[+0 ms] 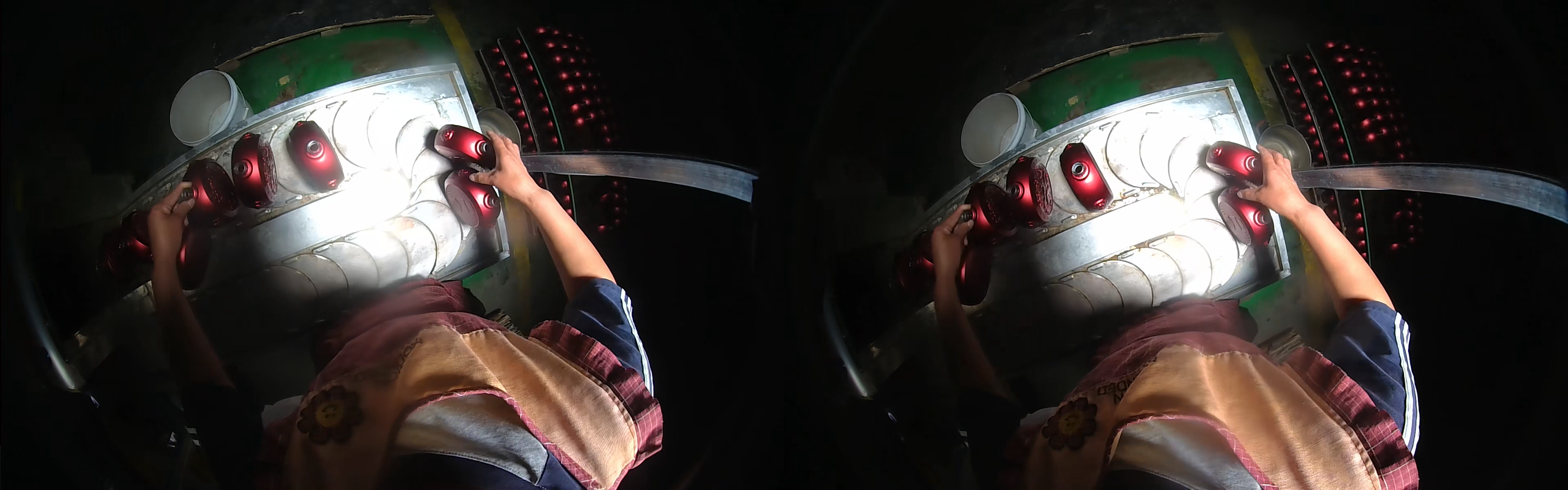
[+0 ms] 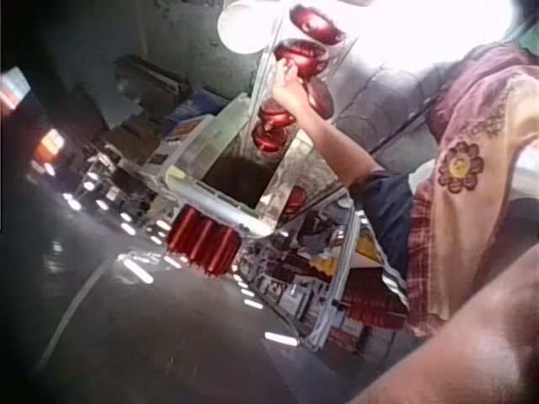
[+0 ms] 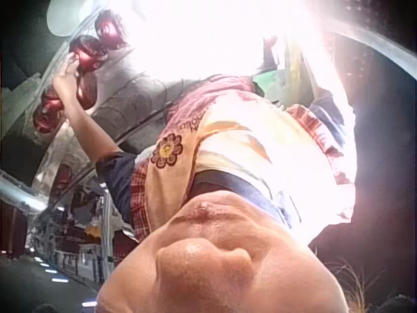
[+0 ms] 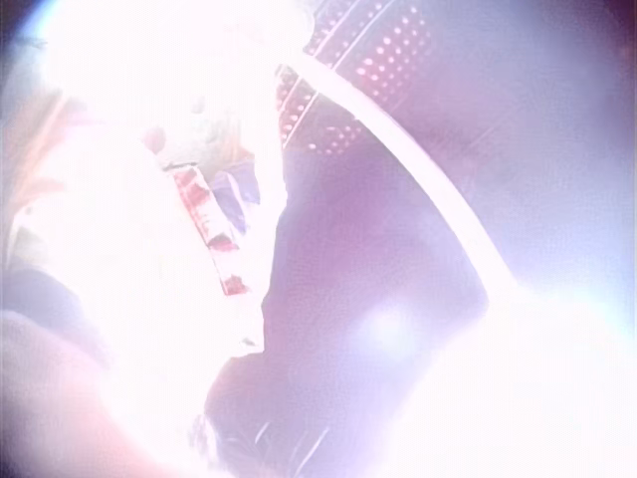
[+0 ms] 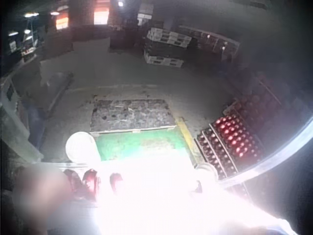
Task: The person repeatedly picks up red cylindrical containers from a conveyor belt and places them onto a nearby rack. They also move a large black board to clear the workspace before continuing to arrange the containers.
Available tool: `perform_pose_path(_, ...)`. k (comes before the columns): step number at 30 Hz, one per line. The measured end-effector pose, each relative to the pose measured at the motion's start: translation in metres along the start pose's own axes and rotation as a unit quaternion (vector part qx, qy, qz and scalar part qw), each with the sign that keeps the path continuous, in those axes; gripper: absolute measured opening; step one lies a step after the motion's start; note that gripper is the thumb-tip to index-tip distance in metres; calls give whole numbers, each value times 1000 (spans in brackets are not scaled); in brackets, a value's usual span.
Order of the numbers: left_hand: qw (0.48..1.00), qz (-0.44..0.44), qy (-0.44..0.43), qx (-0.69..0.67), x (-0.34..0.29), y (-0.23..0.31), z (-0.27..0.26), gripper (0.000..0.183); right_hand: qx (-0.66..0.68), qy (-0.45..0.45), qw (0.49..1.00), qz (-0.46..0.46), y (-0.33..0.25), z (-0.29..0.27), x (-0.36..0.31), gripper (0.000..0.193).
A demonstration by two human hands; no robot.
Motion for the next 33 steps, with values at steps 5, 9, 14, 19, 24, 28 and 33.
perform_pose_path(5, 999, 3, -2, 44, -9, 10, -13, 49, -6, -42, 993, -114, -11, -14, 72, 79)
perform_pose_path(9, 992, 28, 125, -9, -56, 33, -24, 48, -4, -88, 978, -187, -42, -39, 108, 69)
perform_pose_path(14, 961, -6, 262, -87, -140, 90, -18, 36, 12, -167, 904, -393, -103, -52, 112, 75)
perform_pose_path(19, 950, -41, 276, -136, -180, 157, 41, 29, -52, -226, 848, -477, -157, -18, 147, 62)
perform_pose_path(24, 948, -81, 270, -151, -217, 208, 100, 27, 1, -238, 850, -469, -160, 17, 163, 69)
perform_pose_path(28, 930, -119, 287, -194, -235, 229, 143, 28, 31, -130, 900, -414, -84, -31, 165, 87)
perform_pose_path(33, 920, -136, 295, -217, -231, 232, 194, 26, 8, -164, 952, -258, 52, -83, 192, 102)
Point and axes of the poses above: each hand's wrist, its own x-axis towards the middle knuckle, its own z-axis out of the palm, y = z × x, the point moved 1 cm from there along x, towards the middle knuckle, and after that the axes turned 14 degrees about z, right-handed, at the moved point
